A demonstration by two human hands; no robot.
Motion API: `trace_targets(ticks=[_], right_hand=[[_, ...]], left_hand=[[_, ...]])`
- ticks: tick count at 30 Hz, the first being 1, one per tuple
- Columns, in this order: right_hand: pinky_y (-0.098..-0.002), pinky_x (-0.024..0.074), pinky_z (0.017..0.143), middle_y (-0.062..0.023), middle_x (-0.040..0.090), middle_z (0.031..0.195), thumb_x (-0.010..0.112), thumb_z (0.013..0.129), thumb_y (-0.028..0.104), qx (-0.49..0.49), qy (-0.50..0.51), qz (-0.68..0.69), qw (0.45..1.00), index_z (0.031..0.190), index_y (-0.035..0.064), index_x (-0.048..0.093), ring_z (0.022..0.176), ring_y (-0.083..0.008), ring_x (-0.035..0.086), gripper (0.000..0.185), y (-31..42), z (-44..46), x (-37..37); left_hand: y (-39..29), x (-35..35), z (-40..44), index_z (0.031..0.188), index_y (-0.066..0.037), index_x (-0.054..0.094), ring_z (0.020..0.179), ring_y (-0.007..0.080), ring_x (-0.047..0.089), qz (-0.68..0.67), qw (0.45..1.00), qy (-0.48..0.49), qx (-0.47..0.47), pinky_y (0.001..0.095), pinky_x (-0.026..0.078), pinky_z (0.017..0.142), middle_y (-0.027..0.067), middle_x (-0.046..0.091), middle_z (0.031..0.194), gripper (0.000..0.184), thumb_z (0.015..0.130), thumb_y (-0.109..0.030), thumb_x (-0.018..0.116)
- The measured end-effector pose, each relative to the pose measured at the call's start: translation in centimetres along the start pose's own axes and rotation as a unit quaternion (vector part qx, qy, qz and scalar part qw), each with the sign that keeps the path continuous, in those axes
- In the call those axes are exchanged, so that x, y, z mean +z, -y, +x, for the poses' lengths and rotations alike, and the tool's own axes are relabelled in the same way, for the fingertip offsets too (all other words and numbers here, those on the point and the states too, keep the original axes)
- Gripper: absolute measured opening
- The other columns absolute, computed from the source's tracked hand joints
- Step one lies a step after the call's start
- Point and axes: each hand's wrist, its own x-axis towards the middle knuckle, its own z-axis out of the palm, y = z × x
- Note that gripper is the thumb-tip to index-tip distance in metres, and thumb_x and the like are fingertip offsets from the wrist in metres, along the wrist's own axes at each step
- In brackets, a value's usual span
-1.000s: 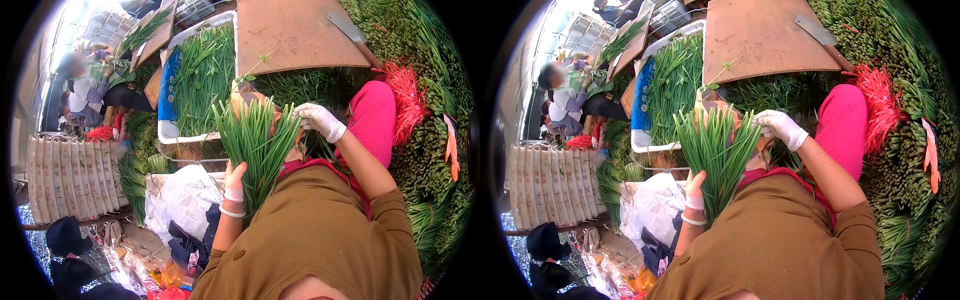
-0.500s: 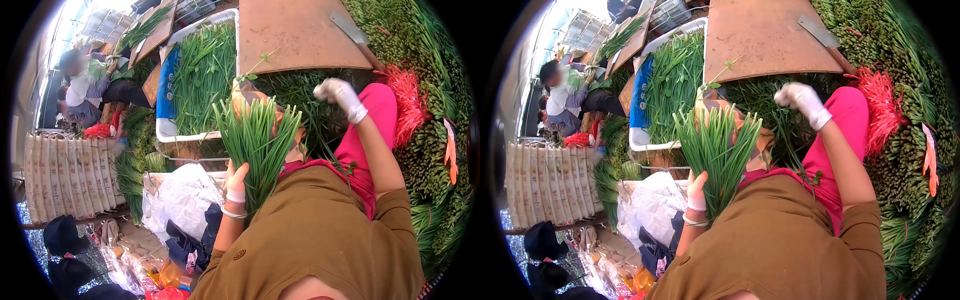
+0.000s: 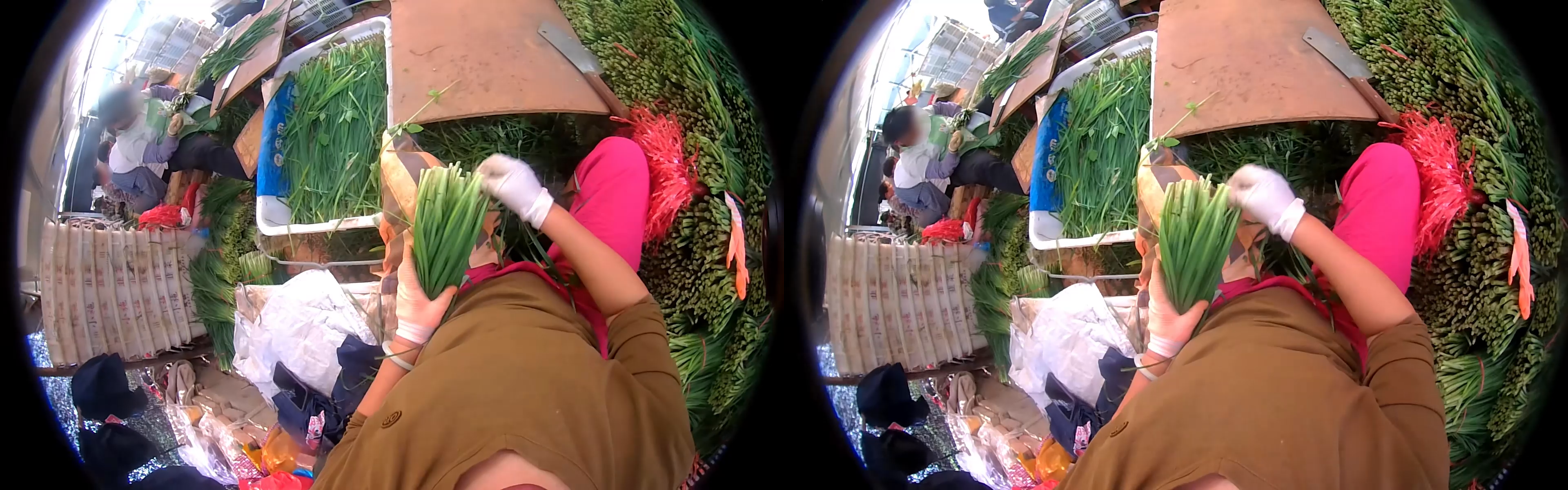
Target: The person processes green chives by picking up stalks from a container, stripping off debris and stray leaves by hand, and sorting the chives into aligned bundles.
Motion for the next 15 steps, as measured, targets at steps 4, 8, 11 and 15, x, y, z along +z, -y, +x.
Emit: trace_targets(ticks=[4,8,11,15], right_hand=[[-0.0235,0.0434,0.066,-0.0061,0.068,0.08,0.056,0.088,0.021,0.1,-0.223,0.273,0.93,0.074,0.0057,0.068,0.074,-0.0131,0.061,0.024,2.8,3.3,-5.7],[-0.0319,0.0434,0.073,-0.0065,0.07,0.089,0.046,0.093,0.046,0.196,-0.039,0.178,0.964,0.086,0.0056,0.068,0.083,-0.0157,0.063,0.046,-1.3,2.9,-7.2],[-0.0353,0.0445,0.083,-0.0085,0.063,0.111,0.043,0.091,0.055,0.308,0.088,0.325,0.89,0.118,0.0056,0.055,0.097,-0.0185,0.06,0.058,-4.0,0.0,-3.0],[-0.039,0.0418,0.094,-0.0111,0.058,0.119,0.046,0.087,0.061,0.255,0.157,0.542,0.786,0.129,0.0041,0.045,0.106,-0.021,0.056,0.071,-3.0,-1.1,2.0]], left_hand=[[0.5,0.0,0.0,0.143,0.0,0.018,0.12,0.0328,0.047,-0.043,0.998,-0.005,-0.037,0.0368,0.037,0.1,0.0219,0.044,0.132,0.099,0.061,-0.009,0.075],[0.8,-0.2,0.6,0.143,0.001,0.018,0.121,0.0293,0.046,-0.106,0.994,0.001,-0.041,0.0354,0.036,0.101,0.0201,0.044,0.132,0.096,0.064,-0.007,0.072],[0.4,-0.5,0.5,0.143,0.001,0.018,0.121,0.0268,0.045,-0.14,0.989,0.008,-0.054,0.0344,0.035,0.102,0.0186,0.044,0.133,0.095,0.065,-0.006,0.072],[-0.6,-1.4,0.5,0.143,0.002,0.018,0.123,0.0282,0.043,-0.168,0.984,0.043,-0.048,0.0359,0.034,0.103,0.0197,0.042,0.133,0.098,0.064,-0.01,0.075]])
